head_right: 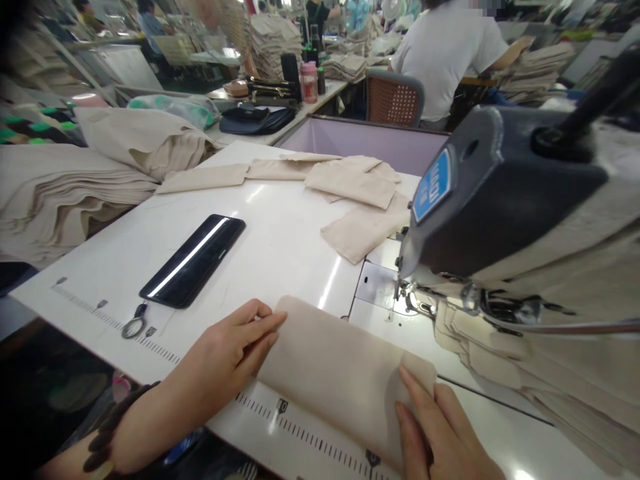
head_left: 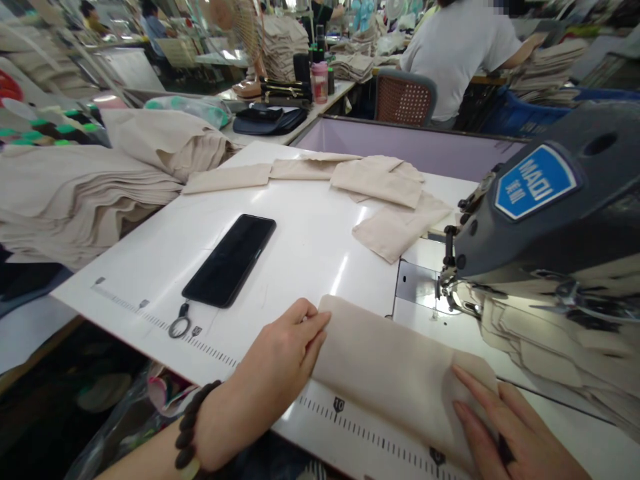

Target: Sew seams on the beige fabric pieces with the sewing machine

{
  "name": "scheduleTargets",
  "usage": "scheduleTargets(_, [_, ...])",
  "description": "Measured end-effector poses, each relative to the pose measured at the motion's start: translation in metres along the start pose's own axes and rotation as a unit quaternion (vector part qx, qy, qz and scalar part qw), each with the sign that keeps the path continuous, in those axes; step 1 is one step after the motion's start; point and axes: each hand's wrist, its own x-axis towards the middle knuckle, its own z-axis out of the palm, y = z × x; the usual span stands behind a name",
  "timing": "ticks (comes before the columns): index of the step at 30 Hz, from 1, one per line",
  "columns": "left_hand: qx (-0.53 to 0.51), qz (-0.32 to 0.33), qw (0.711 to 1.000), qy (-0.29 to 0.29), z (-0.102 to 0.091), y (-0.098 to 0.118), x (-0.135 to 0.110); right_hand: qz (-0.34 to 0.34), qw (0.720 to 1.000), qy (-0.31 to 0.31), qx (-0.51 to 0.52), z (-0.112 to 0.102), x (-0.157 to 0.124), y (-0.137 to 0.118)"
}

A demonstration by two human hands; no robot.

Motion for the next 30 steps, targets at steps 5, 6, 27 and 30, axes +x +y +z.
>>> scheduleTargets(5, [0.014, 0.017, 1.000, 0.020, 0.002, -0.007, 0.000, 0.049, 0.996, 0.013, 0.073, -0.017, 0.013, -0.032])
scheduleTargets(6, [0.017, 0.022, 0.999, 0.024, 0.002, -0.009, 0.001, 0.061, 0.994, 0.006, 0.089, -0.018, 0.015, -0.035])
scheduleTargets(27, [0.089, 0.015, 0.996, 0.019, 0.007, -0.019, -0.002, 0.105, 0.987, 0.016, 0.119, -0.026, 0.028, -0.047])
scheduleTargets(30, [0.079, 0.023, 0.996, 0.041, 0.008, -0.022, -0.003, 0.103, 0.988, 0.015, 0.112, -0.024, 0.029, -0.047])
